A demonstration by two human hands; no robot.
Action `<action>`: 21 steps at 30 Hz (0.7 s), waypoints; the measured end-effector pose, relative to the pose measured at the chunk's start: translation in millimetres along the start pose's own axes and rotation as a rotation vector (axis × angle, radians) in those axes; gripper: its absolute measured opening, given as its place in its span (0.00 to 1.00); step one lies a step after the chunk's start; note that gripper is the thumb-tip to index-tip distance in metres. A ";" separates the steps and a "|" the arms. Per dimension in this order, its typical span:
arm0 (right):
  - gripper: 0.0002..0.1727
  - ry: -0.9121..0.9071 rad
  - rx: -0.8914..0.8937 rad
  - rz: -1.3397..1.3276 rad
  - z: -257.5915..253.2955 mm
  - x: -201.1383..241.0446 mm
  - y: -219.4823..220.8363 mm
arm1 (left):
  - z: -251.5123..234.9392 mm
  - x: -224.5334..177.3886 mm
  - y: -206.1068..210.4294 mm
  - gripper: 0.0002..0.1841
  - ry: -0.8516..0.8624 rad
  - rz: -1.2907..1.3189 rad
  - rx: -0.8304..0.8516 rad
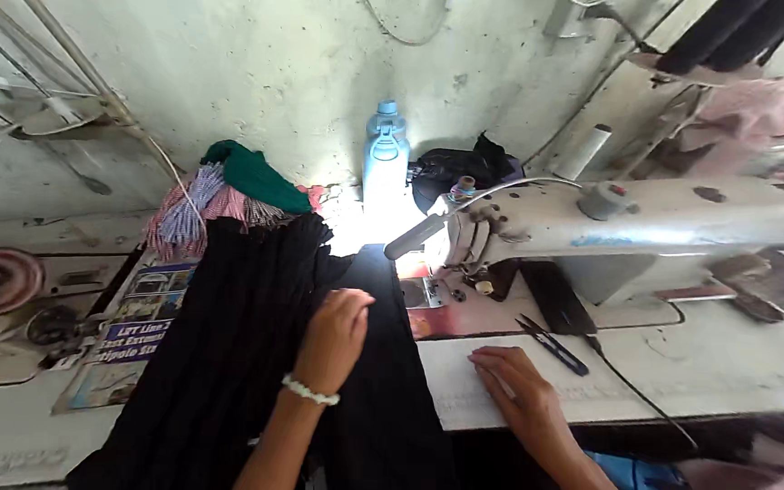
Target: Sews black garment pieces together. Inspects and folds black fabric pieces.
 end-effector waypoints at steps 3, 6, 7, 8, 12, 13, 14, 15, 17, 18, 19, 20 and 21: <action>0.13 0.027 -0.012 -0.040 -9.1 14.6 -8.4 | -32.8 9.0 51.3 0.14 0.013 0.050 0.072; 0.13 -0.068 0.184 -0.120 3.1 55.7 11.2 | -66.3 50.6 79.3 0.19 -0.234 -0.079 0.195; 0.14 -0.124 0.265 -0.115 10.9 68.3 21.7 | -72.7 61.8 83.2 0.23 -0.332 -0.121 0.255; 0.13 -0.176 0.324 -0.096 19.4 75.4 31.1 | -76.2 67.8 83.5 0.30 -0.415 -0.159 0.296; 0.10 -0.102 0.361 -0.104 30.9 67.8 29.7 | -73.6 57.9 65.5 0.33 -0.468 -0.259 0.448; 0.10 -0.051 0.382 -0.148 30.6 62.7 24.2 | -65.9 51.5 62.3 0.29 -0.409 -0.253 0.450; 0.10 -0.015 0.388 -0.200 29.8 58.0 19.2 | -55.1 42.9 58.9 0.25 -0.320 -0.222 0.387; 0.09 0.008 0.375 -0.262 27.4 54.7 14.8 | -42.4 31.9 55.3 0.21 -0.211 -0.188 0.268; 0.09 0.038 0.298 -0.411 19.6 53.6 9.0 | -16.8 -5.2 45.4 0.16 -0.065 -0.126 0.068; 0.11 0.049 0.241 -0.474 15.4 55.8 7.0 | -3.7 -29.5 40.3 0.14 -0.034 -0.095 0.021; 0.14 0.055 0.178 -0.515 11.2 58.6 4.8 | 9.1 -54.3 36.2 0.13 -0.021 -0.051 0.002; 0.18 0.059 0.118 -0.546 7.6 61.0 3.0 | 21.1 -77.4 34.1 0.12 -0.013 0.003 -0.003; 0.23 0.060 0.063 -0.570 5.1 62.4 1.7 | 31.5 -97.3 34.3 0.11 0.001 0.059 -0.003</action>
Point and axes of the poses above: each hand's wrist, its own z-axis away from the middle knuckle, its own y-axis out of the palm, x = y × z, the point moved 5 cm from there along -z, towards the middle knuckle, and after that the axes turned 4 degrees about y, right-handed, at the moved point
